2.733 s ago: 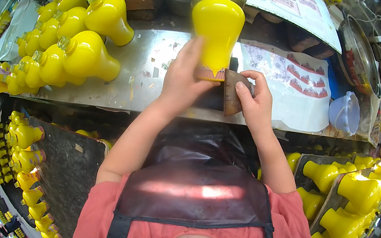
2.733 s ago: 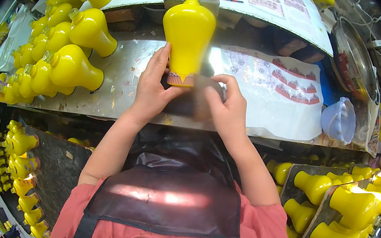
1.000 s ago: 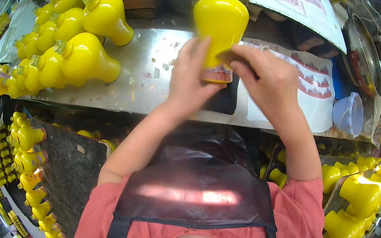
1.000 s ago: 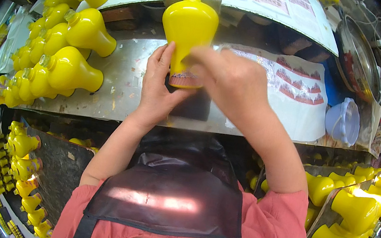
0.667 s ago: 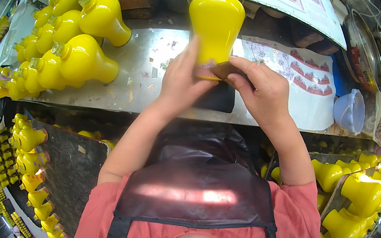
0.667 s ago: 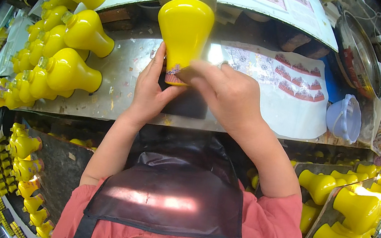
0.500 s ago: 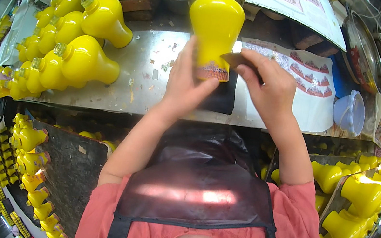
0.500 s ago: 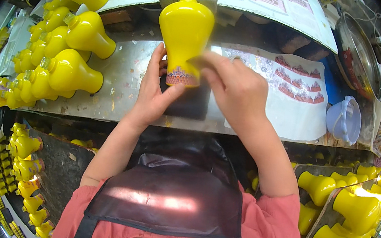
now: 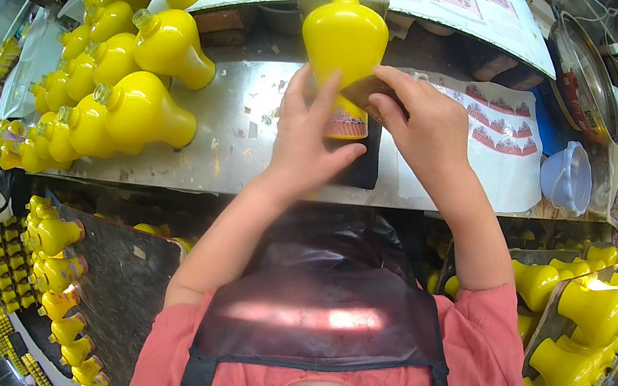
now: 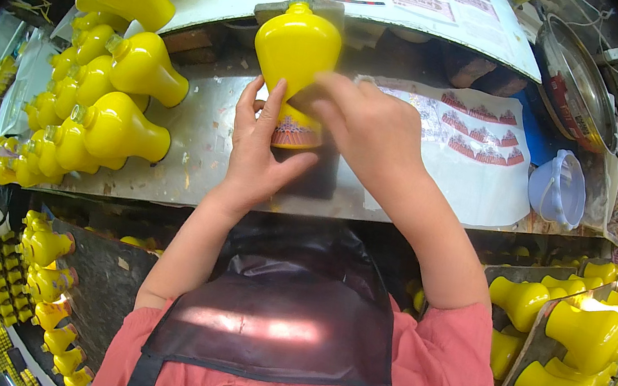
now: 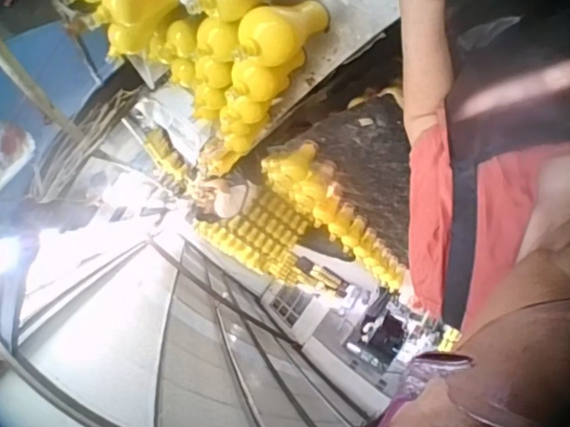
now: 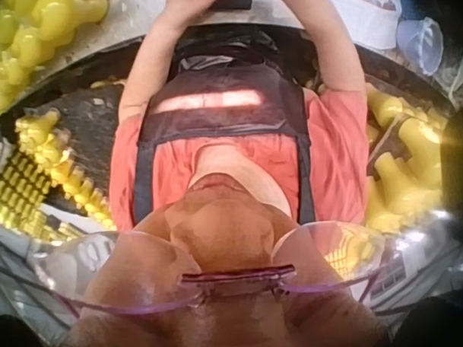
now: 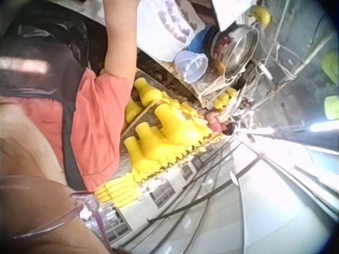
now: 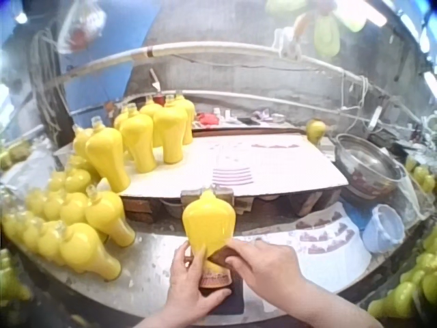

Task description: The person applies decorative stickers to yellow ceramic vases on a workbench. They peel stickers from a sheet, align and press them onto the vase surface, smooth the edges, and rotate the vase to apply multiple stickers. Finished vases are placed into a white tray.

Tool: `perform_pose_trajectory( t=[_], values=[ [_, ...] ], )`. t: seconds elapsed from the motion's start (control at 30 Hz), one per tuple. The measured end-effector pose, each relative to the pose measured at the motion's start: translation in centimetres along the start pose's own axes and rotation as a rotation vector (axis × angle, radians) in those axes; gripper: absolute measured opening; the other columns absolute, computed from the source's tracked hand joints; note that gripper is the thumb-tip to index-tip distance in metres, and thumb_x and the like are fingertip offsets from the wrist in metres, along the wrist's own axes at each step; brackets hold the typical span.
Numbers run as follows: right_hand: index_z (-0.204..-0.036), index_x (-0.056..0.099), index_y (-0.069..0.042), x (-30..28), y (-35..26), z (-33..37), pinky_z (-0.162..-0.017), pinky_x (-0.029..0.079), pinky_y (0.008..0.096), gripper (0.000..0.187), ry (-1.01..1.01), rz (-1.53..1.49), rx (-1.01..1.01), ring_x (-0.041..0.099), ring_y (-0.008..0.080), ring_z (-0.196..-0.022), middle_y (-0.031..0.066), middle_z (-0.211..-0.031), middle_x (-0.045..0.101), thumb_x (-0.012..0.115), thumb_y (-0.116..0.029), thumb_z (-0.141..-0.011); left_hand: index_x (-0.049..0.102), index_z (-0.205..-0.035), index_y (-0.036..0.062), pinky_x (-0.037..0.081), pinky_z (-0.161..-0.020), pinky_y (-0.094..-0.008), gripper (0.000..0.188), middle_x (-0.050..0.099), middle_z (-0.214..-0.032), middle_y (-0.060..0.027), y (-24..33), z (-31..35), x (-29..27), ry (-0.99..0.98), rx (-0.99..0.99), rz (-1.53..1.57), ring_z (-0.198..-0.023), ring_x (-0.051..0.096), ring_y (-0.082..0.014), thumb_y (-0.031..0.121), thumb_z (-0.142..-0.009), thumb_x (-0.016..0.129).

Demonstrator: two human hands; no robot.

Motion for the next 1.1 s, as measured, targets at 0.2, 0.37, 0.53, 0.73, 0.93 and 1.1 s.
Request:
perform_pose_trajectory(
  t=[0.2,0.37,0.53,0.73,0.93,1.1],
  values=[
    [-0.12,0.073,-0.01,0.6,0.5,3.3,-0.069,0.057,0.033,0.031,-0.083,-0.296,0.167,0.074,0.0282,-0.077,0.0155,-0.097,0.076,0.078,-0.017,-0.091,0.036,-0.163,0.0098,0.051,-0.106,-0.0398,0.104,0.045,-0.156,-0.0213,-0.8,-0.5,-0.3,-0.005,0.003,0.127,-0.122,0.061,-0.0323,0.009,-0.075,0.091],
    [-0.114,0.068,-0.004,0.5,0.3,4.6,-0.064,0.05,0.0266,0.026,-0.055,-0.492,0.504,0.062,0.0099,-0.069,0.0069,-0.089,0.072,0.074,-0.016,-0.092,0.03,-0.164,0.005,0.051,-0.107,-0.04,0.105,0.05,-0.153,-0.0215,-1.2,-0.2,-0.2,-0.036,-0.038,0.157,-0.133,0.058,-0.0318,0.006,-0.076,0.089],
    [-0.116,0.063,-0.003,2.4,-0.3,5.7,-0.065,0.047,0.0233,0.026,-0.142,-0.618,0.496,0.055,0.0058,-0.072,0.0007,-0.088,0.066,0.071,-0.016,-0.095,0.028,-0.165,0.0041,0.053,-0.105,-0.0391,0.107,0.055,-0.148,-0.0197,-0.8,-0.4,0.3,0.044,-0.067,0.043,-0.129,0.061,-0.0296,0.003,-0.076,0.088],
    [-0.117,0.064,-0.005,2.8,1.0,6.8,-0.073,0.052,0.0289,0.025,-0.025,-0.868,0.758,0.062,0.0098,-0.08,0.0076,-0.092,0.07,0.068,-0.017,-0.096,0.03,-0.163,0.0046,0.05,-0.108,-0.0405,0.101,0.055,-0.15,-0.0226,-1.2,-0.4,-0.1,-0.051,-0.15,0.31,-0.133,0.059,-0.0394,0.009,-0.079,0.086],
    [-0.118,0.063,-0.005,2.4,-0.6,5.6,-0.072,0.049,0.0236,0.023,-0.108,-0.882,0.548,0.059,0.0075,-0.084,0.0018,-0.098,0.066,0.068,-0.017,-0.099,0.018,-0.169,0.0094,0.05,-0.109,-0.035,0.099,0.048,-0.158,-0.0097,-0.8,-0.7,-1.3,-0.129,-0.32,0.938,-0.134,0.057,-0.0217,-0.005,-0.09,0.077],
    [-0.122,0.063,-0.007,2.0,0.4,3.9,-0.068,0.047,0.0202,0.024,-0.156,-0.684,0.44,0.057,0.0045,-0.08,-0.0015,-0.098,0.064,0.067,-0.016,-0.1,0.016,-0.169,0.0108,0.05,-0.11,-0.0383,0.094,0.049,-0.156,-0.0093,-0.7,-0.6,-2.6,-0.127,-0.41,1.221,-0.137,0.055,-0.0233,0.014,-0.096,0.074]
  ],
)
Point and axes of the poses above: each hand's wrist, its own z-axis away from the middle knuckle, its own x-axis out of the palm, y = z × x, the point moved 1 cm from there along -z, towards the middle knuckle
